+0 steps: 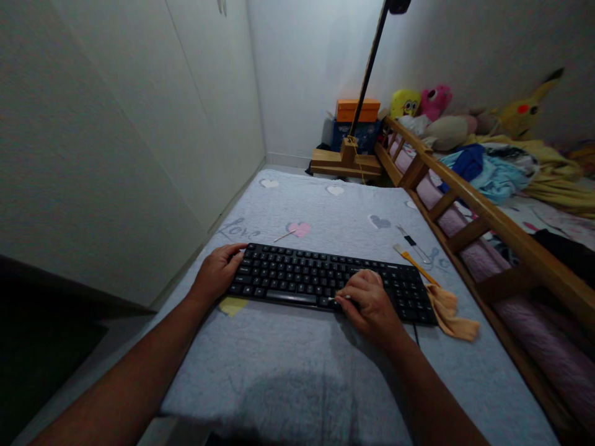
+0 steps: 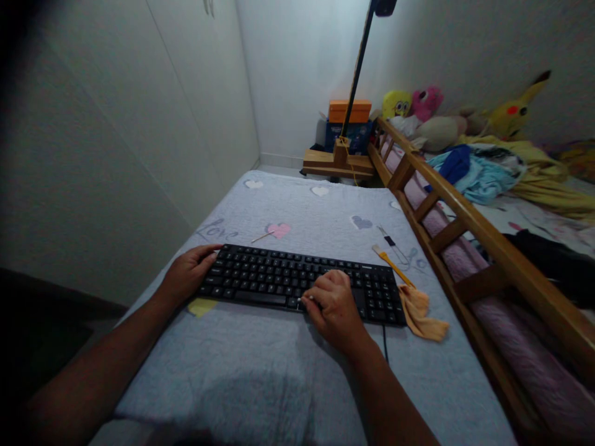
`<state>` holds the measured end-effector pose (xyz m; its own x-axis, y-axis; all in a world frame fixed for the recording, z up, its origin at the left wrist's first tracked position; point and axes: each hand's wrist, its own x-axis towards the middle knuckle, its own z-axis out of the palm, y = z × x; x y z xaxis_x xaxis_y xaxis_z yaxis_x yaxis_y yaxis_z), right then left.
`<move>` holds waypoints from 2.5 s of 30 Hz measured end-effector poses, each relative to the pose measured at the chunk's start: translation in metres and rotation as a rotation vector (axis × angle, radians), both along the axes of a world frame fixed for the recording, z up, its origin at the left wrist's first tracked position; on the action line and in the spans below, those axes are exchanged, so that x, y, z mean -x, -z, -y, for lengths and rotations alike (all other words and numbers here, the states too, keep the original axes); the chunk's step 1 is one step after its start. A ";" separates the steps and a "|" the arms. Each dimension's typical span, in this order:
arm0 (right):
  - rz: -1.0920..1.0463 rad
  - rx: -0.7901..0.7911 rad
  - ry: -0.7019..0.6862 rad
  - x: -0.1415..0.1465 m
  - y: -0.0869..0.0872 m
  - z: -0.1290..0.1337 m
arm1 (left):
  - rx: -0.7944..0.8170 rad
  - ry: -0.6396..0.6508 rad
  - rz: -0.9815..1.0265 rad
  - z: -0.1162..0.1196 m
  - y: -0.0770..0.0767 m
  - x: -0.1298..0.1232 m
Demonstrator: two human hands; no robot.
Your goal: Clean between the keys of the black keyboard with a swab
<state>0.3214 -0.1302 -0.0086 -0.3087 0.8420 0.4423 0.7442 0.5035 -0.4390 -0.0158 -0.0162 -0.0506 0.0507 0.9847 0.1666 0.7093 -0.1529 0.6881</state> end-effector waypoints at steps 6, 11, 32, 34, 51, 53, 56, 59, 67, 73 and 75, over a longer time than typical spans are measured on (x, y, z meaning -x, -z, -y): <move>-0.005 0.020 -0.002 -0.001 0.000 -0.001 | 0.001 -0.003 0.003 0.000 0.000 0.000; -0.021 0.052 -0.055 0.000 -0.003 0.001 | -0.004 -0.015 0.000 -0.001 0.000 0.000; -0.090 0.112 0.014 -0.007 0.003 -0.003 | 0.002 -0.004 0.020 0.000 -0.003 -0.002; -0.087 0.113 0.019 -0.009 0.002 -0.003 | 0.005 -0.003 0.020 0.000 -0.003 -0.002; 0.049 0.060 0.003 -0.018 -0.006 0.005 | -0.004 -0.004 0.016 -0.002 0.000 0.000; 0.081 0.049 -0.004 -0.017 -0.008 0.009 | -0.004 -0.006 0.014 -0.002 0.000 0.000; 0.095 0.062 -0.028 -0.016 -0.010 0.015 | -0.004 -0.007 0.015 -0.002 0.002 0.000; 0.081 0.069 -0.046 -0.015 -0.010 0.019 | -0.006 -0.010 0.007 -0.002 0.002 0.000; -0.011 0.075 -0.061 -0.018 -0.004 0.014 | 0.013 -0.021 0.014 0.001 -0.005 -0.004; -0.069 0.083 -0.093 -0.008 0.002 0.012 | 0.016 -0.024 0.002 0.001 -0.006 -0.004; -0.072 0.076 -0.099 -0.004 0.003 0.011 | 0.015 -0.028 -0.004 0.000 -0.005 -0.004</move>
